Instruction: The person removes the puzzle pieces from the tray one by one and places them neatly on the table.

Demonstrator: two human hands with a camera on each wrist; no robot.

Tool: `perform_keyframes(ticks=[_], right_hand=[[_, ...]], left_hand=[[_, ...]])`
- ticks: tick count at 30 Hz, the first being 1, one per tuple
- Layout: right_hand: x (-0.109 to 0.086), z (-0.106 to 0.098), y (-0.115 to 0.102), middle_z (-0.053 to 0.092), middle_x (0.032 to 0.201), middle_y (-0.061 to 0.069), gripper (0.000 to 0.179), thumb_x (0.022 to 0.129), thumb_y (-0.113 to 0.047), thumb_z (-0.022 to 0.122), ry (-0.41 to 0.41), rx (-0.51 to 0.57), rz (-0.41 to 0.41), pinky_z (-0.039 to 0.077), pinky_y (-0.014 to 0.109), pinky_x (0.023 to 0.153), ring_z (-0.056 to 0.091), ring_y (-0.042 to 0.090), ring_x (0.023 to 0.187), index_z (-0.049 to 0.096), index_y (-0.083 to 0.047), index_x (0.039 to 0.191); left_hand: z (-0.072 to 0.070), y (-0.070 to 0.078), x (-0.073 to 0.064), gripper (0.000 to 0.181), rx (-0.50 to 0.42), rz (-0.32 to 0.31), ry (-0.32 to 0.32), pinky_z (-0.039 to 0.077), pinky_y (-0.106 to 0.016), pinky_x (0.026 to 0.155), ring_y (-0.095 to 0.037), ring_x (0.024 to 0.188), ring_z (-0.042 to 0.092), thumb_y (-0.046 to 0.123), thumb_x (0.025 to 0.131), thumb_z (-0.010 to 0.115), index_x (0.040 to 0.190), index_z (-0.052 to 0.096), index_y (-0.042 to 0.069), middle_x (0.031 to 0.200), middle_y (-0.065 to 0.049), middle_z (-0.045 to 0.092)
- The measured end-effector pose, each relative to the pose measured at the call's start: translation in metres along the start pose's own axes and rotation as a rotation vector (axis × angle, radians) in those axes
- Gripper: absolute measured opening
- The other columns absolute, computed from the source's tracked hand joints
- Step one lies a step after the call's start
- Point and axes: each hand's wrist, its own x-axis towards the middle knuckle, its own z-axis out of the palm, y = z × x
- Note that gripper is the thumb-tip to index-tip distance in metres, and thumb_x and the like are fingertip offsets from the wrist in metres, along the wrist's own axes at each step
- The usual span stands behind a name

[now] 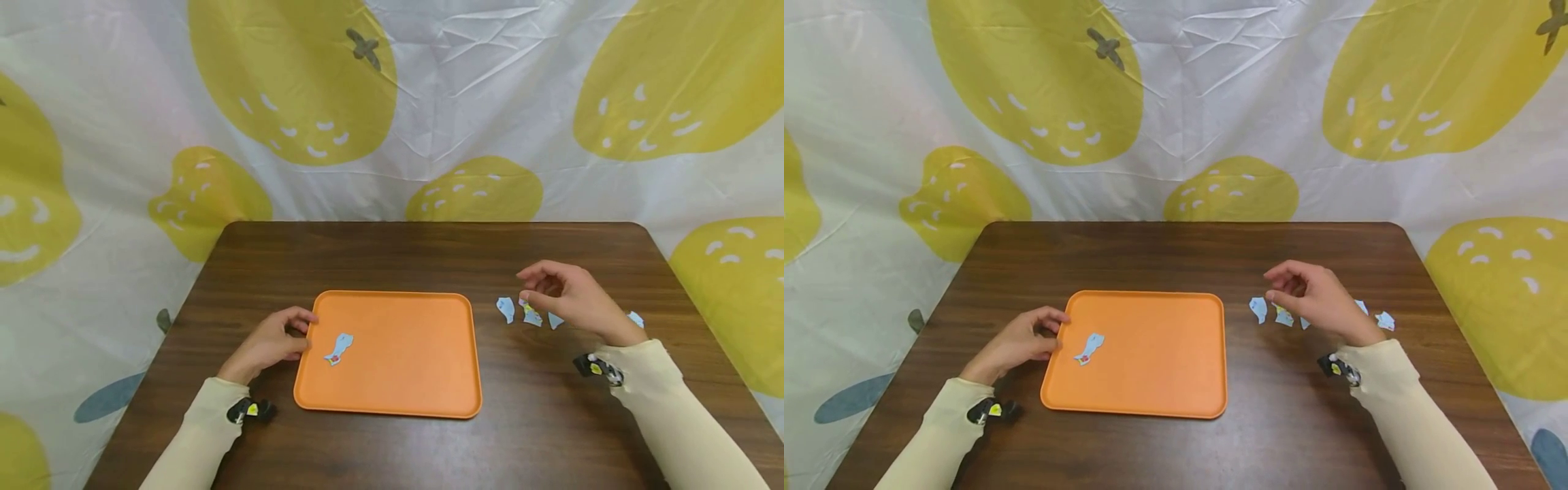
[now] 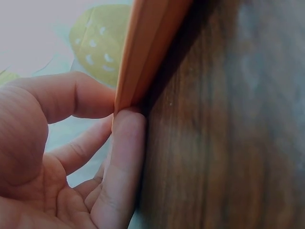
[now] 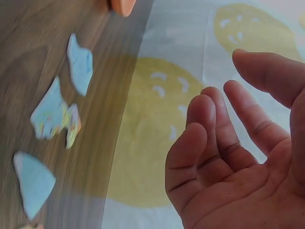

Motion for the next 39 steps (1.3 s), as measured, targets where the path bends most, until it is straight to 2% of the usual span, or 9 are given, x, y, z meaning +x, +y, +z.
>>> perform_keyframes(ticks=[12, 23, 31, 39], right_hand=[[0.022, 0.027, -0.018, 0.072, 0.096, 0.002, 0.024, 0.098, -0.023, 0.078, -0.074, 0.058, 0.005, 0.056, 0.028, 0.069, 0.068, 0.017, 0.082, 0.072, -0.02, 0.121], [0.041, 0.059, -0.035, 0.072, 0.095, 0.001, 0.02, 0.096, -0.017, 0.079, -0.131, 0.093, -0.079, 0.055, 0.028, 0.07, 0.066, 0.016, 0.082, 0.074, -0.018, 0.116], [0.056, 0.084, -0.05, 0.07, 0.095, -0.003, 0.021, 0.096, -0.021, 0.079, -0.206, 0.091, -0.07, 0.054, 0.032, 0.07, 0.064, 0.018, 0.081, 0.075, -0.022, 0.117], [0.068, 0.104, -0.06, 0.07, 0.093, -0.005, 0.02, 0.096, -0.02, 0.079, -0.248, 0.095, -0.128, 0.055, 0.033, 0.071, 0.065, 0.015, 0.082, 0.075, -0.02, 0.116]], left_hand=[[-0.002, 0.002, 0.002, 0.042, -0.002, -0.005, -0.012, 0.061, -0.036, 0.072, -0.024, 0.092, 0.064, 0.003, 0.089, 0.075, 0.13, 0.067, 0.009, 0.118, -0.017, 0.058], [-0.002, 0.001, 0.002, 0.042, -0.009, 0.003, -0.01, 0.061, -0.035, 0.07, -0.023, 0.089, 0.063, 0.002, 0.088, 0.075, 0.129, 0.067, 0.009, 0.116, -0.016, 0.058], [-0.002, 0.001, 0.001, 0.042, -0.008, 0.006, -0.008, 0.061, -0.035, 0.071, -0.023, 0.09, 0.063, 0.003, 0.089, 0.075, 0.13, 0.067, 0.01, 0.117, -0.016, 0.058], [-0.002, -0.001, 0.001, 0.042, -0.014, 0.001, -0.009, 0.061, -0.035, 0.071, -0.023, 0.091, 0.063, 0.003, 0.089, 0.075, 0.13, 0.067, 0.01, 0.117, -0.016, 0.058]])
